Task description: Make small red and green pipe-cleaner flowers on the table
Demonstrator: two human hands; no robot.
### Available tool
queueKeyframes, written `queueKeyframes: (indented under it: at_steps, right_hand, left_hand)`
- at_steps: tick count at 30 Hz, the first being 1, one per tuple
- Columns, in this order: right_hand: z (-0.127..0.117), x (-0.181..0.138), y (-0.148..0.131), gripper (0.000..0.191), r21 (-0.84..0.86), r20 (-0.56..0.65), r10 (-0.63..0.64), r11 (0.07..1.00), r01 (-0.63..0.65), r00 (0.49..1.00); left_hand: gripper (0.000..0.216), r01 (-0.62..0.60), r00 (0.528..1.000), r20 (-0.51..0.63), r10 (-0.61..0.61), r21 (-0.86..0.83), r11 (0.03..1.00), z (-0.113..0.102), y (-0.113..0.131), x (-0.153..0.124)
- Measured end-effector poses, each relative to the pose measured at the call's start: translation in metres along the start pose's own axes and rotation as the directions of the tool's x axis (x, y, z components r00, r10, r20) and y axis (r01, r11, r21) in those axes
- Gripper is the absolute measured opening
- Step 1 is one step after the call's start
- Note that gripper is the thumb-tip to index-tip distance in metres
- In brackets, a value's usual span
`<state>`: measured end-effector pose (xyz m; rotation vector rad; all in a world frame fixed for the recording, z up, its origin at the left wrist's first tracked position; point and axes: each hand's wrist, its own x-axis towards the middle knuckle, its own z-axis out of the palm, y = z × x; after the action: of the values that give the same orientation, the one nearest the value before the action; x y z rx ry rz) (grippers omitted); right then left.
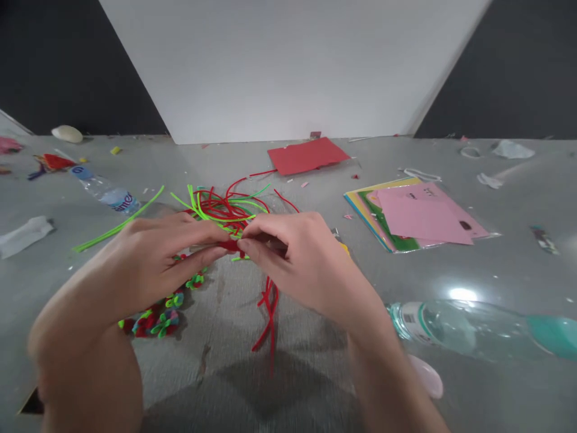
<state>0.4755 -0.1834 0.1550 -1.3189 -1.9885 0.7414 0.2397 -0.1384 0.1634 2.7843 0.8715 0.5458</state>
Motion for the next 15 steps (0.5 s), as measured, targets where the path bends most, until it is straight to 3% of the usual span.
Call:
queueKeyframes:
  at_steps: [8, 15]
  right_hand:
    - [0.006, 0.005, 0.005, 0.009, -0.068, -0.054, -0.111, 0.992, 0.107, 0.992]
    - [0.013, 0.011, 0.004, 0.006, -0.166, -0.041, -0.218, 0.964, 0.209, 0.975]
  left_hand:
    - [0.019, 0.013, 1.0, -0.013, -0.015, -0.094, 0.995, 0.003, -0.011, 0.002]
    - [0.022, 0.073, 0.996, 0.071, -0.059, -0.219, 0.973, -0.001, -0.024, -0.002]
